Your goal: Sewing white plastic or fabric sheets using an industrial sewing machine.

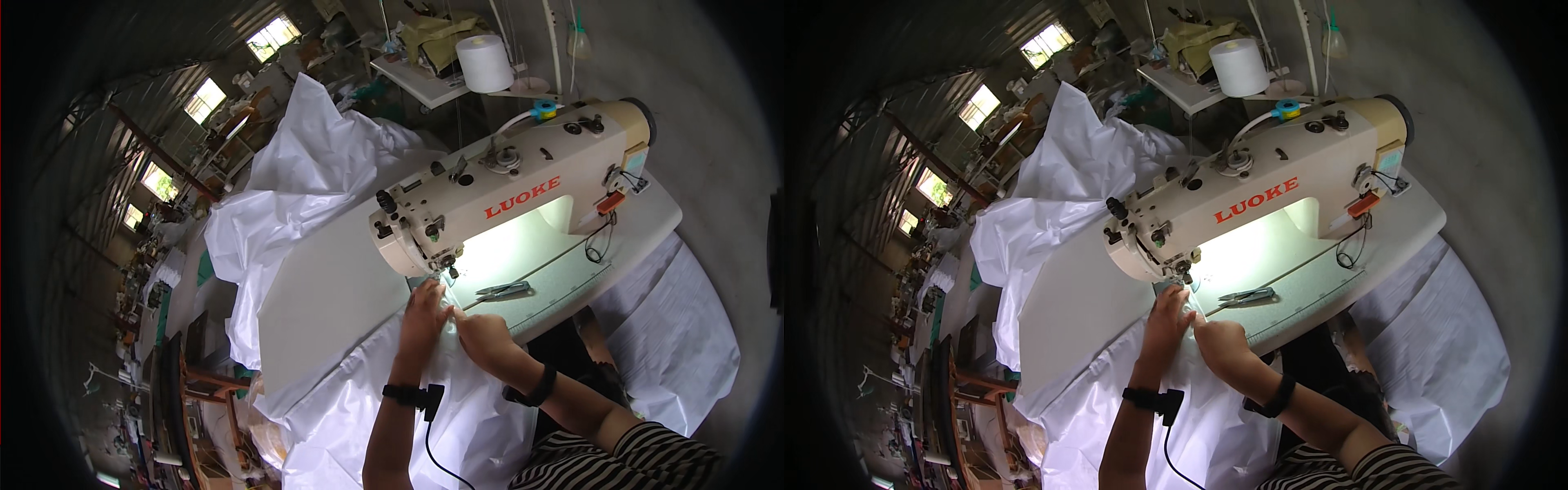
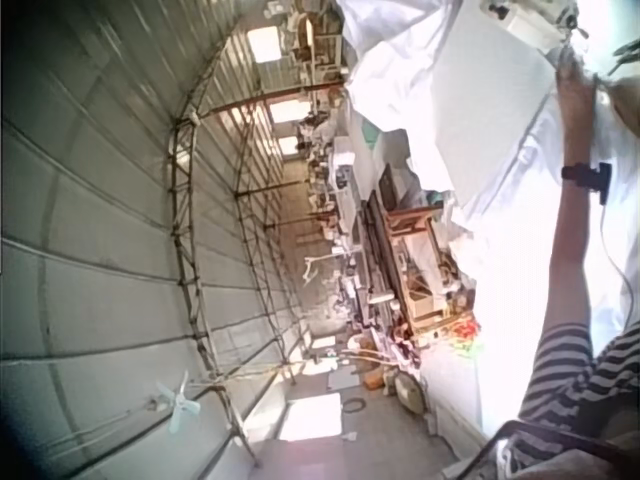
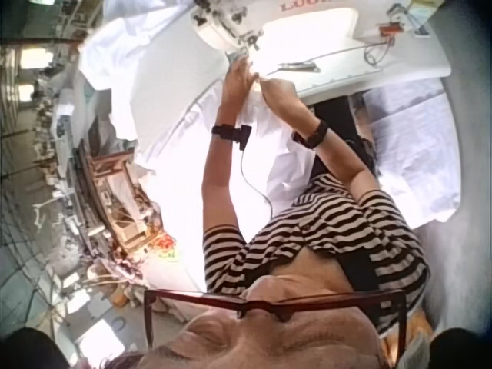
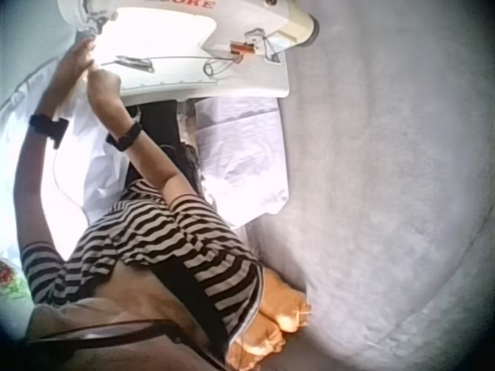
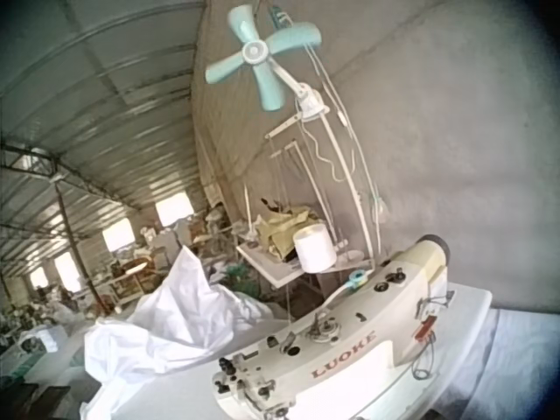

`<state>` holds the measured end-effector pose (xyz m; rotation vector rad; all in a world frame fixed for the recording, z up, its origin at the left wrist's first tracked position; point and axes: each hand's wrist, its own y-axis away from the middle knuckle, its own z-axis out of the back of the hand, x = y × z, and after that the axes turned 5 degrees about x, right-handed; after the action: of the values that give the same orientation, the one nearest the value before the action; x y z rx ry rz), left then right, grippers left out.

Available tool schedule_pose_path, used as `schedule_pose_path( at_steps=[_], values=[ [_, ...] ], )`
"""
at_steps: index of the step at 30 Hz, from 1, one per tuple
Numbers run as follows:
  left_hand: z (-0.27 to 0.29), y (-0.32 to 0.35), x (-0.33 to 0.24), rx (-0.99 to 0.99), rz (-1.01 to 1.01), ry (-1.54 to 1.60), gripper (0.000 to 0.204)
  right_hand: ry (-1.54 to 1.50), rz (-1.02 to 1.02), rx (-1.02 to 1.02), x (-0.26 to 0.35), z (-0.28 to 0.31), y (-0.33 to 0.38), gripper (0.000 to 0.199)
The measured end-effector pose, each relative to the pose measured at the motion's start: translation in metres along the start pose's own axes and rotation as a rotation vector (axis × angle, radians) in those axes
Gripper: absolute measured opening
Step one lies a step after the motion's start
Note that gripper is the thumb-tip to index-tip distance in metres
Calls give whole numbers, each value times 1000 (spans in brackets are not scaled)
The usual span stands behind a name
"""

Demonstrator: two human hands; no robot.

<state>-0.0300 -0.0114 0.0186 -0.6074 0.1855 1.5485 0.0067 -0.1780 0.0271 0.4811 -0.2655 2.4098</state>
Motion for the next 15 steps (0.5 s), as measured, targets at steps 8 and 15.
schedule_pose_path(
  at_steps=[8, 15],
  values=[
    [-1, 4, -11, -71, -14, -479, 42, 53, -7, 43, -3, -5, -4, 36],
    [-19, 25, -18, -43, 46, -337, 43, -9, 65, -18, -7, -4, 0, 35]
  ],
)
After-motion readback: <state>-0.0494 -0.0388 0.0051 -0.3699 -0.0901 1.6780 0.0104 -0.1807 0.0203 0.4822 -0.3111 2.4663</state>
